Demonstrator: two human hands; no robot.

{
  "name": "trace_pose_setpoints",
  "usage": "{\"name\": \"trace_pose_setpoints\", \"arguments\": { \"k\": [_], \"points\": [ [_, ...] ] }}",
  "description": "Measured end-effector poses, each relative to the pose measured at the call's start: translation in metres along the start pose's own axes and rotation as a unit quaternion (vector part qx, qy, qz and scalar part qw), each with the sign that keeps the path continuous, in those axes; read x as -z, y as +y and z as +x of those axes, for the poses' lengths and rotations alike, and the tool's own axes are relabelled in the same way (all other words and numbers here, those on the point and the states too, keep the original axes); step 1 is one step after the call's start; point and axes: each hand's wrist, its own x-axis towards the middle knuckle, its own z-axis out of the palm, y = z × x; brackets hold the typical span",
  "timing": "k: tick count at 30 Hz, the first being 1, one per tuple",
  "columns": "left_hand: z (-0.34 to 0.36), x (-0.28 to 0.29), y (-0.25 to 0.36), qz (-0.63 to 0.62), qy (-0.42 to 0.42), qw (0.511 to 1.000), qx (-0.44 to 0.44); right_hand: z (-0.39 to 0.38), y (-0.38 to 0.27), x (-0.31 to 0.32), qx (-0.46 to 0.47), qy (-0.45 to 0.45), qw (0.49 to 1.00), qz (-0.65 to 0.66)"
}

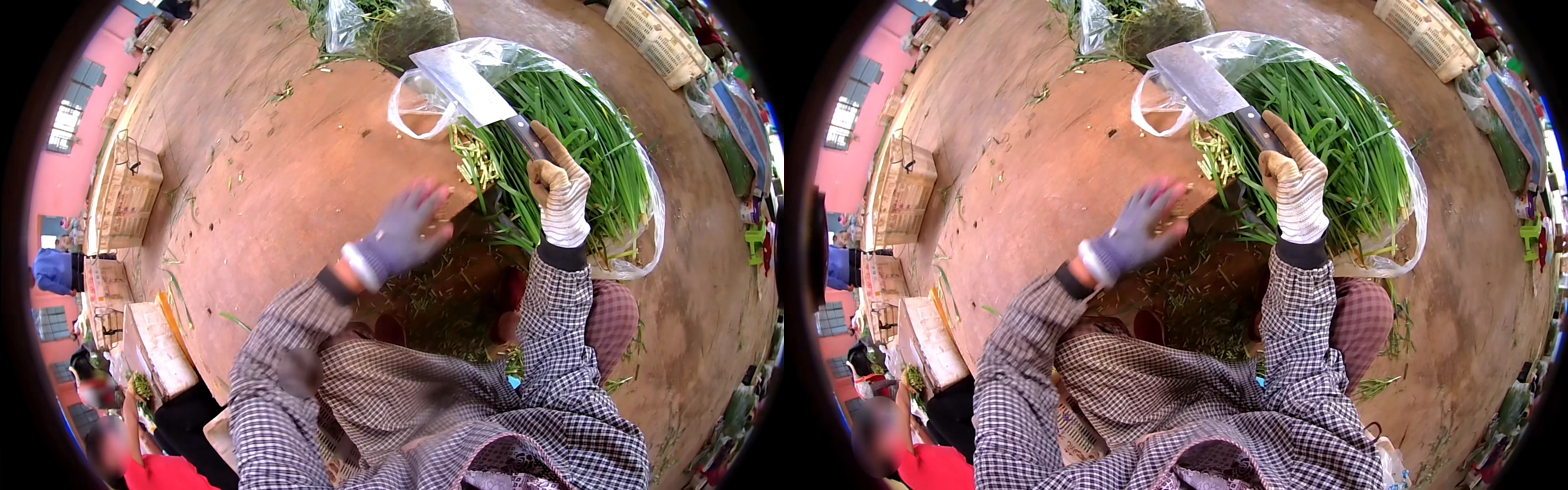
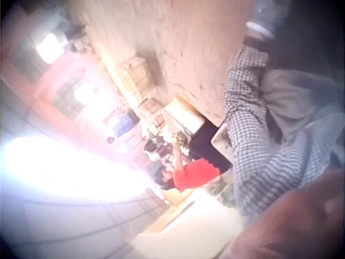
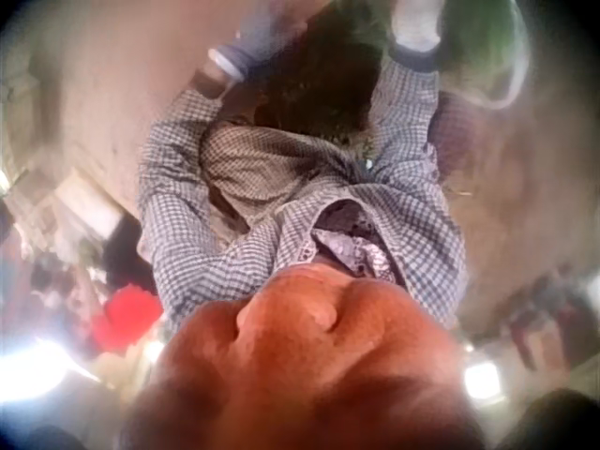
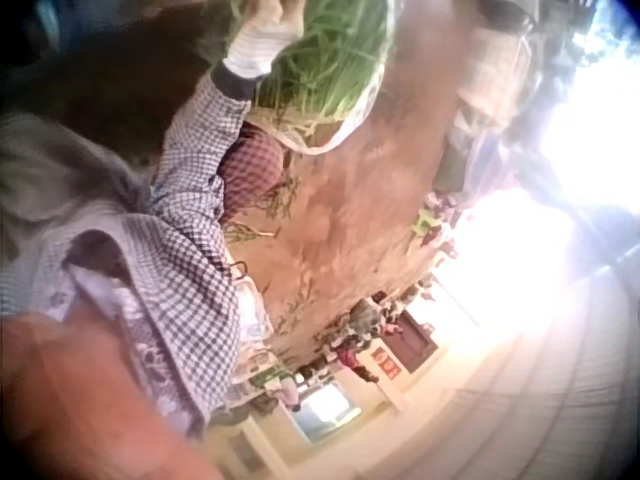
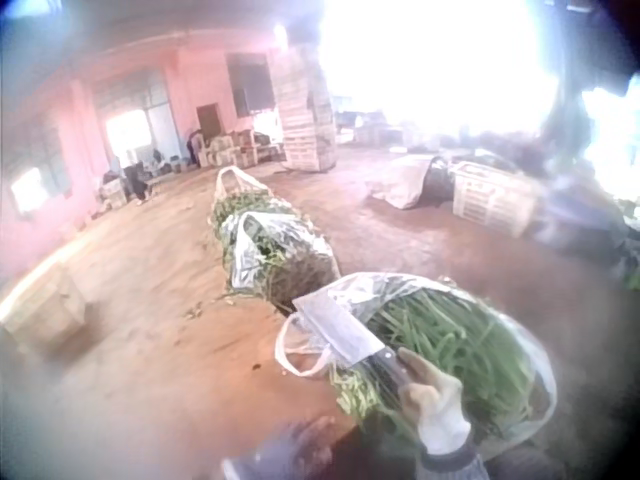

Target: The person trims the ends of large bunches of green vegetables using a cleaver on a wooden board and then bundles them with red tape.

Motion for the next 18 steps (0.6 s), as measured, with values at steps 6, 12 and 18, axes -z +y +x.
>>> {"name": "trace_pose_setpoints", "arguments": {
  "k": [6, 12, 18],
  "points": [
    [0.119, -0.042, -0.022, 0.023, 0.155, 0.984, 0.081, 0.001, 0.002, 0.006, -0.008, 0.023, 1.000, 0.004],
    [0.078, -0.057, 0.058, -0.145, -0.008, 0.984, -0.104, 0.007, 0.004, 0.016, -0.007, 0.015, 1.000, 0.024],
    [-0.048, 0.029, 0.099, -0.162, -0.079, 0.983, 0.025, -0.008, 0.033, -0.034, -0.006, -0.061, 0.996, -0.060]
  ]
}}
